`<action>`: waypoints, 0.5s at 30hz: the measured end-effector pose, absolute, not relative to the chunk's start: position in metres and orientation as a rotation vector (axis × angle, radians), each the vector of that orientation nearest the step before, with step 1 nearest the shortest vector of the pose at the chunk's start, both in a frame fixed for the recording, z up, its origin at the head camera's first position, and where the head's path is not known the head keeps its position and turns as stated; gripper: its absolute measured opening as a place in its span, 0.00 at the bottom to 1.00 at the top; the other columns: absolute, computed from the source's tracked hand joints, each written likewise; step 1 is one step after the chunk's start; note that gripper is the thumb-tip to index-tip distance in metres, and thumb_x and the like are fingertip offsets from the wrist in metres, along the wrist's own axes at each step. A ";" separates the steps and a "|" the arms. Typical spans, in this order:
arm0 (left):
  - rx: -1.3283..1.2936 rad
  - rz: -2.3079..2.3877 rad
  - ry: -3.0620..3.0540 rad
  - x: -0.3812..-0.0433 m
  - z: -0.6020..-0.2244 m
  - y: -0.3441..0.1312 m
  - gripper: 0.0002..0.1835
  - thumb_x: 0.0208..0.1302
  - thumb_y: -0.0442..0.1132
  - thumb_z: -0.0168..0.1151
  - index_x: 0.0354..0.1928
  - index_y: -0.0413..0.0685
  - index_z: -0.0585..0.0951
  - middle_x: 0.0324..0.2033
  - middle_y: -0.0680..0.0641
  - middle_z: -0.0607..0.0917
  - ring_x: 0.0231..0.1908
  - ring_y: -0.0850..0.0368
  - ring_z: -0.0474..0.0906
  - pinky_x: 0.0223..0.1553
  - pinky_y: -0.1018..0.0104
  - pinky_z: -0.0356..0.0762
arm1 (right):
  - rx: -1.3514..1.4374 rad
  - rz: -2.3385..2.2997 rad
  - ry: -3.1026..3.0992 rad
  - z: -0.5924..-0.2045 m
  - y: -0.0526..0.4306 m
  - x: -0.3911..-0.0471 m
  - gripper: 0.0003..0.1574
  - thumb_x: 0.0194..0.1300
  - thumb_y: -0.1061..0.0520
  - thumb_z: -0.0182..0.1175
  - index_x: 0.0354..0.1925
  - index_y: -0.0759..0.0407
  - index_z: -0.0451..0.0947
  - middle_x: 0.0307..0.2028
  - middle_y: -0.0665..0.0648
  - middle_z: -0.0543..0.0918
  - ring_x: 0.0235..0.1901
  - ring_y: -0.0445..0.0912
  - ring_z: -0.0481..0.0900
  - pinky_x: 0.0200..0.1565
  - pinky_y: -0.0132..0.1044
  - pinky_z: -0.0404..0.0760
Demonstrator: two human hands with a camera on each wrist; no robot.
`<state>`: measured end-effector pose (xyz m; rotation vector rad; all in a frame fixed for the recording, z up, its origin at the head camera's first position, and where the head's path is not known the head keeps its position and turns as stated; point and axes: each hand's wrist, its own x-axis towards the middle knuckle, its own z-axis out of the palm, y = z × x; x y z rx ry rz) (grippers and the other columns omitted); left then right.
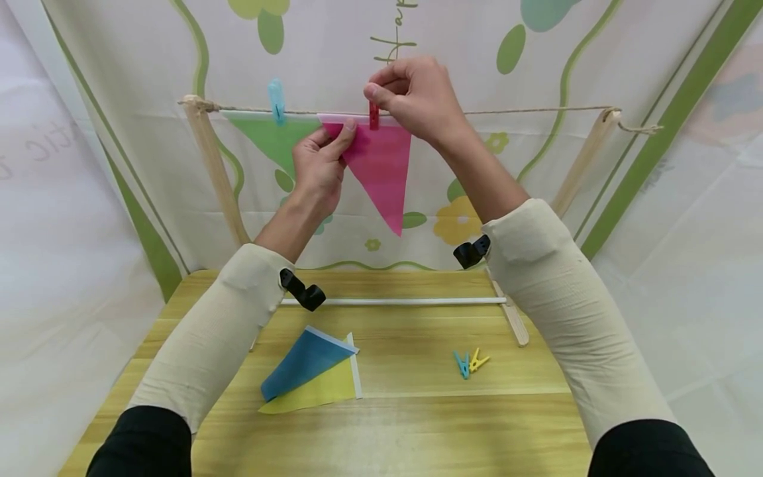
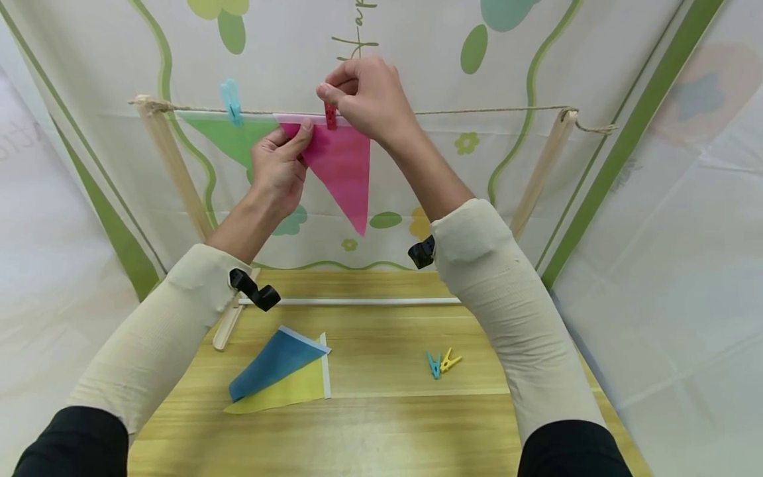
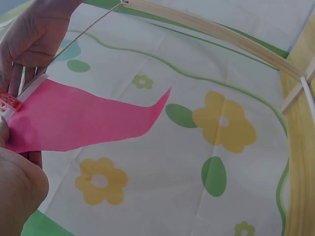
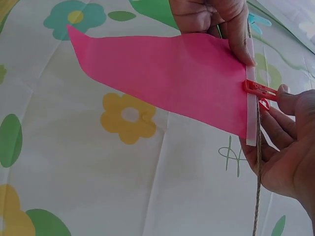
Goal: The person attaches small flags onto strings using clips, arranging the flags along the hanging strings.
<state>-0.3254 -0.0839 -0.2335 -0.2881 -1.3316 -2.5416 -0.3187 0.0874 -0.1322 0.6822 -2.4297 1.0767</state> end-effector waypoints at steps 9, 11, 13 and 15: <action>-0.299 -2.514 -1.345 -0.324 -0.237 -0.086 0.15 0.74 0.35 0.75 0.58 0.37 0.92 0.44 0.46 0.93 0.44 0.54 0.91 0.67 0.60 0.90 | 0.696 1.085 -2.407 -0.134 0.093 -0.316 0.21 0.81 0.46 0.70 0.60 0.59 0.92 0.53 0.58 0.96 0.49 0.43 0.91 0.51 0.30 0.86; -0.299 -2.498 -1.356 -0.324 -0.239 -0.088 0.15 0.73 0.35 0.76 0.58 0.37 0.92 0.44 0.46 0.94 0.44 0.54 0.92 0.65 0.61 0.91 | 0.699 1.102 -2.385 -0.135 0.096 -0.314 0.21 0.81 0.45 0.71 0.60 0.58 0.92 0.52 0.57 0.96 0.49 0.41 0.91 0.51 0.30 0.86; -0.304 -2.474 -1.377 -0.324 -0.241 -0.090 0.15 0.73 0.36 0.77 0.57 0.38 0.92 0.43 0.46 0.95 0.44 0.54 0.93 0.63 0.62 0.92 | 0.701 1.129 -2.349 -0.137 0.099 -0.313 0.21 0.80 0.45 0.72 0.59 0.57 0.92 0.52 0.56 0.96 0.48 0.40 0.90 0.51 0.30 0.85; -0.312 -2.461 -1.385 -0.323 -0.242 -0.092 0.15 0.72 0.36 0.77 0.56 0.38 0.93 0.43 0.46 0.95 0.44 0.54 0.93 0.61 0.63 0.93 | 0.720 1.155 -2.291 -0.141 0.102 -0.311 0.20 0.79 0.46 0.72 0.57 0.58 0.92 0.51 0.56 0.96 0.47 0.40 0.90 0.51 0.30 0.85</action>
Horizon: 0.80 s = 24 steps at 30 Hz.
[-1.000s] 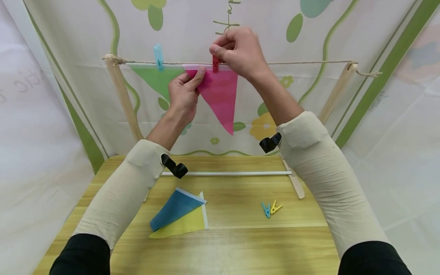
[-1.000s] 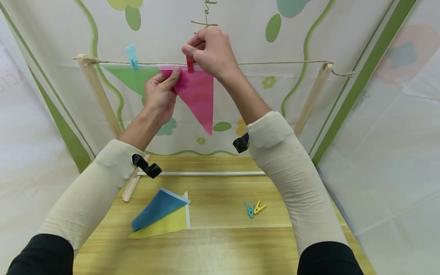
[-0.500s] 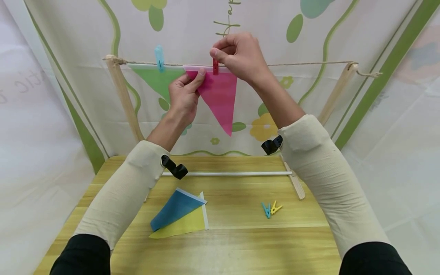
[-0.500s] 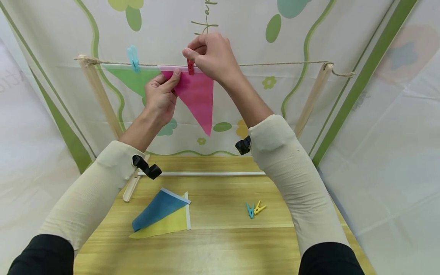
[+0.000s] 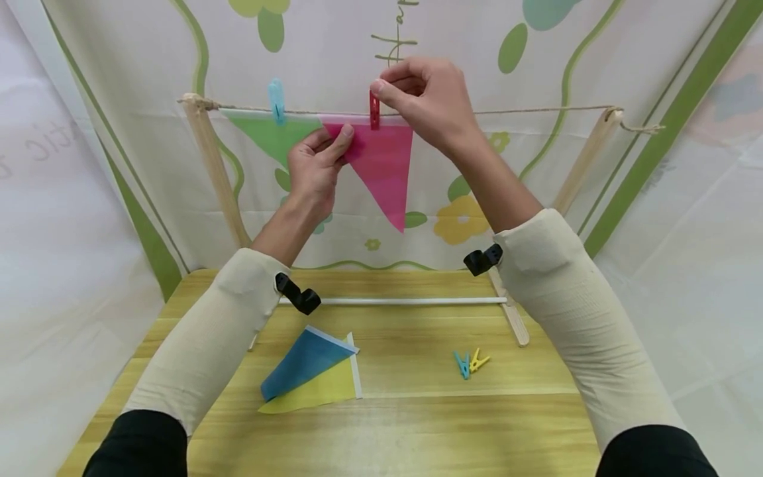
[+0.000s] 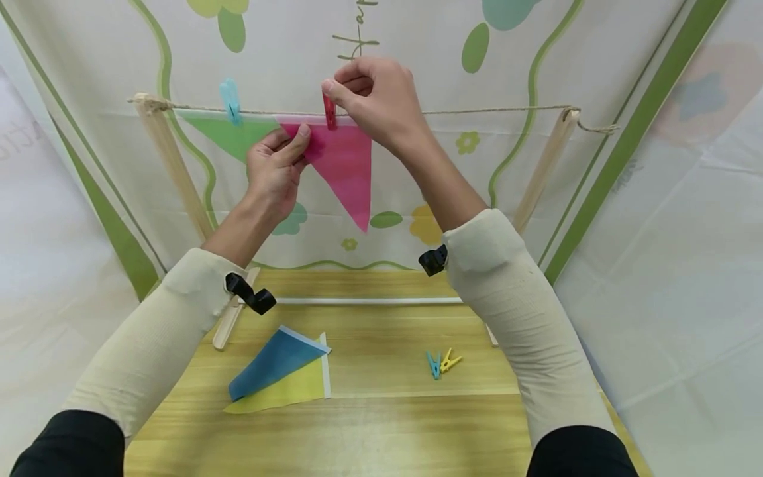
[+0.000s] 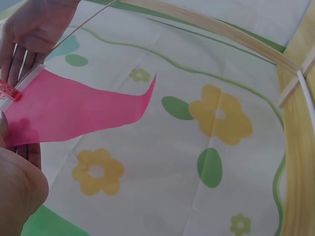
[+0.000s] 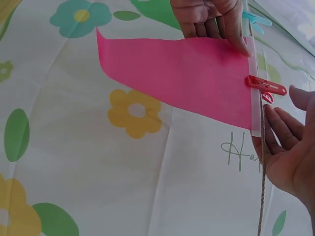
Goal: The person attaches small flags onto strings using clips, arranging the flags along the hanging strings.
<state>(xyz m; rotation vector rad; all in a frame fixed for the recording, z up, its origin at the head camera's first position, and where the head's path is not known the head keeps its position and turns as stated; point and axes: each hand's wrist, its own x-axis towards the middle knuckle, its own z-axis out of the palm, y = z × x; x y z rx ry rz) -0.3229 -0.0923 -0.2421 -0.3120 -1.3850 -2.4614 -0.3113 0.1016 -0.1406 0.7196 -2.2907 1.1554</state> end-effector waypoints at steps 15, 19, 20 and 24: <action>-0.345 -2.441 -1.390 -0.311 -0.251 -0.100 0.03 0.71 0.30 0.77 0.43 0.38 0.95 0.32 0.47 0.95 0.33 0.57 0.92 0.45 0.64 0.96 | 0.924 1.287 -1.823 -0.166 0.119 -0.308 0.10 0.75 0.61 0.72 0.46 0.69 0.93 0.40 0.57 0.95 0.37 0.38 0.90 0.51 0.30 0.91; -0.384 -2.419 -1.421 -0.307 -0.258 -0.103 0.03 0.72 0.30 0.76 0.43 0.39 0.95 0.32 0.48 0.96 0.33 0.56 0.94 0.44 0.62 0.96 | 1.017 1.242 -1.765 -0.175 0.124 -0.305 0.10 0.76 0.63 0.71 0.45 0.72 0.92 0.41 0.65 0.94 0.37 0.37 0.90 0.51 0.31 0.91; -0.396 -2.405 -1.435 -0.306 -0.259 -0.104 0.03 0.73 0.31 0.76 0.43 0.39 0.95 0.32 0.48 0.96 0.33 0.56 0.94 0.44 0.61 0.97 | 1.025 1.235 -1.766 -0.176 0.125 -0.304 0.10 0.76 0.63 0.70 0.45 0.73 0.92 0.41 0.66 0.94 0.37 0.37 0.90 0.51 0.31 0.91; -0.419 -2.401 -1.460 -0.304 -0.264 -0.107 0.04 0.74 0.31 0.76 0.45 0.37 0.95 0.33 0.47 0.96 0.34 0.55 0.95 0.44 0.61 0.97 | 1.000 1.247 -1.814 -0.184 0.131 -0.299 0.11 0.76 0.63 0.70 0.46 0.72 0.92 0.42 0.66 0.95 0.37 0.37 0.89 0.51 0.30 0.90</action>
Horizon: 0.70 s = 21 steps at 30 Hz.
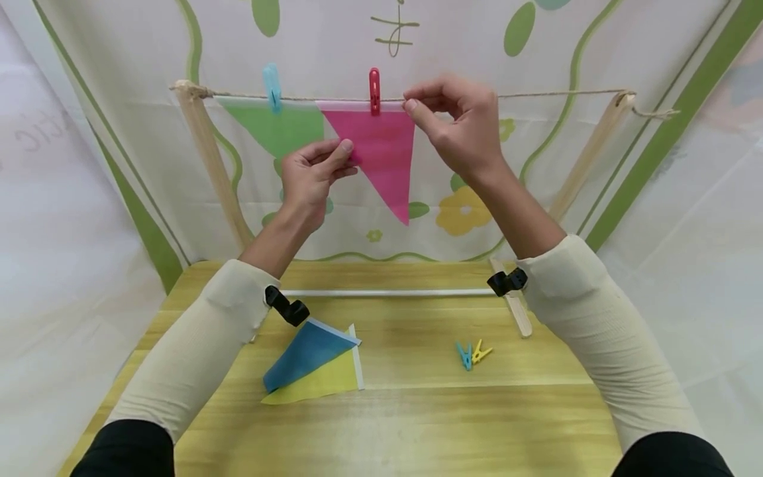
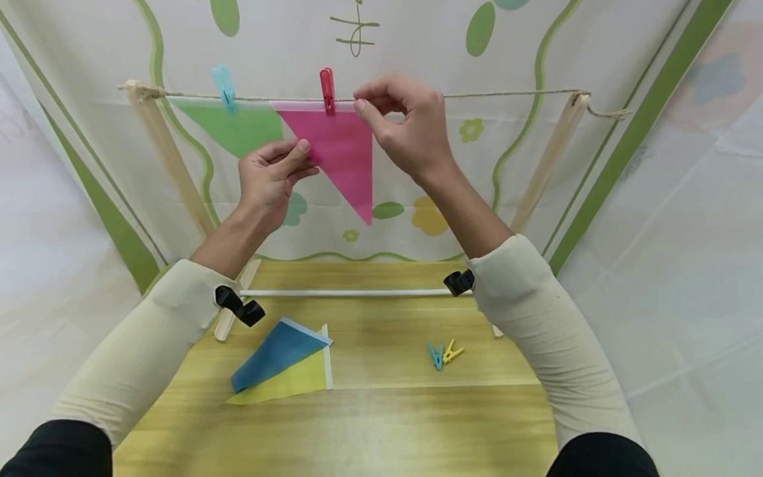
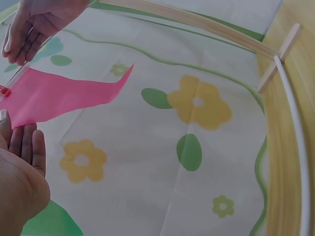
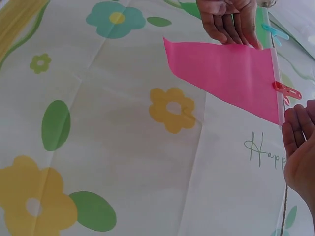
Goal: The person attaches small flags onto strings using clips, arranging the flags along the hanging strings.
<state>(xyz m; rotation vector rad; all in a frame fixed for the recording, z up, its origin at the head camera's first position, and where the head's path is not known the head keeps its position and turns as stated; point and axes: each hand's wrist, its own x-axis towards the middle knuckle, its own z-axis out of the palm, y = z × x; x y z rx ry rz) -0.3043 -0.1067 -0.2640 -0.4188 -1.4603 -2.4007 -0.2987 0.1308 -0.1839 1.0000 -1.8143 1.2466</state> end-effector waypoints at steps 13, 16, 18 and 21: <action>-0.447 -2.423 -1.499 -0.297 -0.285 -0.109 0.04 0.74 0.29 0.75 0.45 0.38 0.94 0.35 0.45 0.97 0.35 0.55 0.96 0.45 0.62 0.96 | 0.819 1.280 -2.016 -0.217 0.148 -0.293 0.12 0.76 0.57 0.72 0.49 0.64 0.94 0.43 0.59 0.96 0.38 0.39 0.89 0.51 0.28 0.88; -0.450 -2.418 -1.522 -0.294 -0.293 -0.110 0.03 0.75 0.28 0.74 0.44 0.40 0.94 0.35 0.47 0.97 0.34 0.56 0.96 0.44 0.62 0.96 | 0.820 1.272 -2.036 -0.226 0.153 -0.293 0.12 0.76 0.57 0.73 0.49 0.65 0.94 0.43 0.63 0.96 0.37 0.37 0.88 0.48 0.28 0.88; -0.452 -2.412 -1.539 -0.292 -0.298 -0.110 0.04 0.75 0.29 0.74 0.43 0.42 0.95 0.35 0.48 0.97 0.34 0.57 0.95 0.44 0.63 0.96 | 0.816 1.268 -2.053 -0.233 0.156 -0.292 0.11 0.76 0.58 0.73 0.49 0.65 0.94 0.42 0.65 0.95 0.36 0.37 0.88 0.46 0.28 0.87; -0.477 -2.396 -1.567 -0.288 -0.305 -0.111 0.06 0.75 0.28 0.73 0.43 0.45 0.95 0.34 0.49 0.96 0.34 0.58 0.95 0.44 0.64 0.96 | 0.769 1.275 -2.109 -0.242 0.161 -0.291 0.12 0.76 0.57 0.73 0.50 0.64 0.94 0.41 0.64 0.95 0.35 0.36 0.88 0.44 0.28 0.86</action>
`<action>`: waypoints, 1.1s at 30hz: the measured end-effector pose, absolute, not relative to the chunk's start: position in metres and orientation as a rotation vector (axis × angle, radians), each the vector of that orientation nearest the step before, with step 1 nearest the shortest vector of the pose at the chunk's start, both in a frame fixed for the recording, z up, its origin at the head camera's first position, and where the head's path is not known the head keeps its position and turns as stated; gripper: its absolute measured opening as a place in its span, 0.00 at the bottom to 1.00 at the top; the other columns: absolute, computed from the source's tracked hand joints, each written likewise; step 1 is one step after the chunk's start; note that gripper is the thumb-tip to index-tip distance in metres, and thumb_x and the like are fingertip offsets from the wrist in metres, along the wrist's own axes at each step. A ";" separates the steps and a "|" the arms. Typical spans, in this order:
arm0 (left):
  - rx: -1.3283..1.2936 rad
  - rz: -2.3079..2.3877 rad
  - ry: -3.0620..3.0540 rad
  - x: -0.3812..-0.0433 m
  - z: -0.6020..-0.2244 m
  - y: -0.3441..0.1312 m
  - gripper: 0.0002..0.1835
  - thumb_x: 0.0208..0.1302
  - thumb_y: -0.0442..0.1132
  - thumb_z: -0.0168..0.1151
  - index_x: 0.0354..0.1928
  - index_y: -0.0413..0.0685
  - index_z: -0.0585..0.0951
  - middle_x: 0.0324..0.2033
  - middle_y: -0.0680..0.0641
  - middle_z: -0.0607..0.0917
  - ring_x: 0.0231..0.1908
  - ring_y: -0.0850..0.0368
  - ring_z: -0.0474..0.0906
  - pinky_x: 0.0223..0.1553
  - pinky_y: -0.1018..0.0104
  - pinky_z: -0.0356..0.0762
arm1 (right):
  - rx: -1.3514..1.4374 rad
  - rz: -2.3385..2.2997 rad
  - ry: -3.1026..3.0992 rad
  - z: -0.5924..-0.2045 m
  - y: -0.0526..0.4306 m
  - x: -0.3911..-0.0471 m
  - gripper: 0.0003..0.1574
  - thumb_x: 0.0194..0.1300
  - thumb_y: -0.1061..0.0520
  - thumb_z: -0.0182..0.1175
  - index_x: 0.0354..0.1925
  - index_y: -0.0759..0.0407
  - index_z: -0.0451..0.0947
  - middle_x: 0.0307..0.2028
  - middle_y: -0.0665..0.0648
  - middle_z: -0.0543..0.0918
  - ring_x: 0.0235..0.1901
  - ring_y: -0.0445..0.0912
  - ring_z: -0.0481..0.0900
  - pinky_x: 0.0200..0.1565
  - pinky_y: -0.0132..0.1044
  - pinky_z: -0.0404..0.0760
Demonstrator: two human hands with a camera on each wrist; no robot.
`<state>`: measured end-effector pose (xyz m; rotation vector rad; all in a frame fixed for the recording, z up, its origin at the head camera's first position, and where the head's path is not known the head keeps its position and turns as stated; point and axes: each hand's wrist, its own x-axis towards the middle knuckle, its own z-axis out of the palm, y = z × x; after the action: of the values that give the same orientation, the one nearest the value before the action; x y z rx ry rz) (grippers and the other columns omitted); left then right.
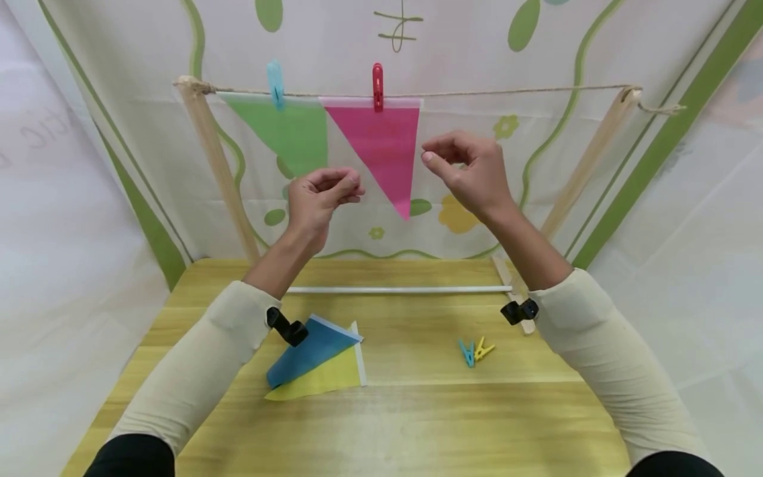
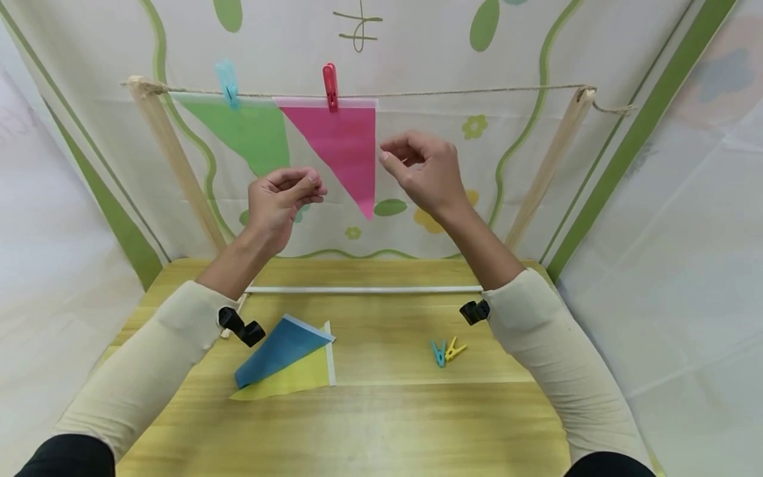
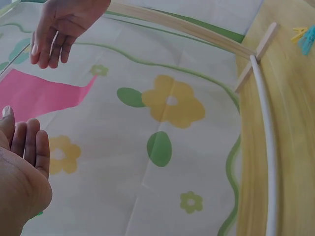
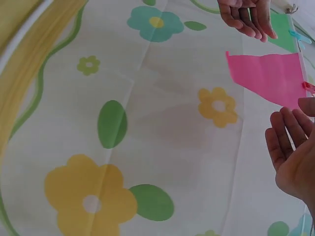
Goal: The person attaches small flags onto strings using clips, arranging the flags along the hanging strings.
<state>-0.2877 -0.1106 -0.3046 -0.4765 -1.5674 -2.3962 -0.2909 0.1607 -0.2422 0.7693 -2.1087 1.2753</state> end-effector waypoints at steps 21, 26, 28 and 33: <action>-0.492 -2.264 -1.907 -0.275 -0.347 -0.128 0.07 0.79 0.33 0.73 0.52 0.40 0.93 0.36 0.54 0.95 0.39 0.61 0.94 0.49 0.65 0.95 | 0.542 1.252 -2.477 -0.308 0.202 -0.280 0.18 0.81 0.48 0.71 0.56 0.59 0.93 0.48 0.63 0.95 0.37 0.38 0.87 0.37 0.27 0.83; -0.460 -2.233 -2.020 -0.272 -0.359 -0.133 0.15 0.79 0.35 0.72 0.59 0.31 0.89 0.38 0.55 0.95 0.40 0.61 0.94 0.51 0.65 0.94 | 0.522 1.232 -2.551 -0.323 0.208 -0.275 0.19 0.82 0.45 0.70 0.57 0.56 0.93 0.50 0.61 0.95 0.43 0.47 0.90 0.39 0.27 0.84; -0.443 -2.231 -2.048 -0.271 -0.364 -0.135 0.14 0.79 0.35 0.72 0.59 0.34 0.90 0.39 0.55 0.95 0.41 0.62 0.94 0.52 0.64 0.95 | 0.505 1.229 -2.589 -0.329 0.210 -0.274 0.19 0.82 0.43 0.70 0.58 0.54 0.93 0.51 0.60 0.95 0.44 0.50 0.90 0.40 0.27 0.84; -0.396 -2.219 -2.123 -0.268 -0.375 -0.141 0.09 0.78 0.36 0.74 0.55 0.45 0.92 0.41 0.55 0.94 0.41 0.61 0.93 0.52 0.63 0.95 | 0.482 1.202 -2.680 -0.345 0.217 -0.269 0.22 0.82 0.40 0.69 0.59 0.54 0.91 0.50 0.59 0.94 0.44 0.49 0.88 0.39 0.30 0.84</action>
<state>-0.2682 -0.1406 -0.3750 -0.3963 -2.1235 -2.2192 -0.2693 0.2169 -0.3451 0.4824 -2.6805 1.2022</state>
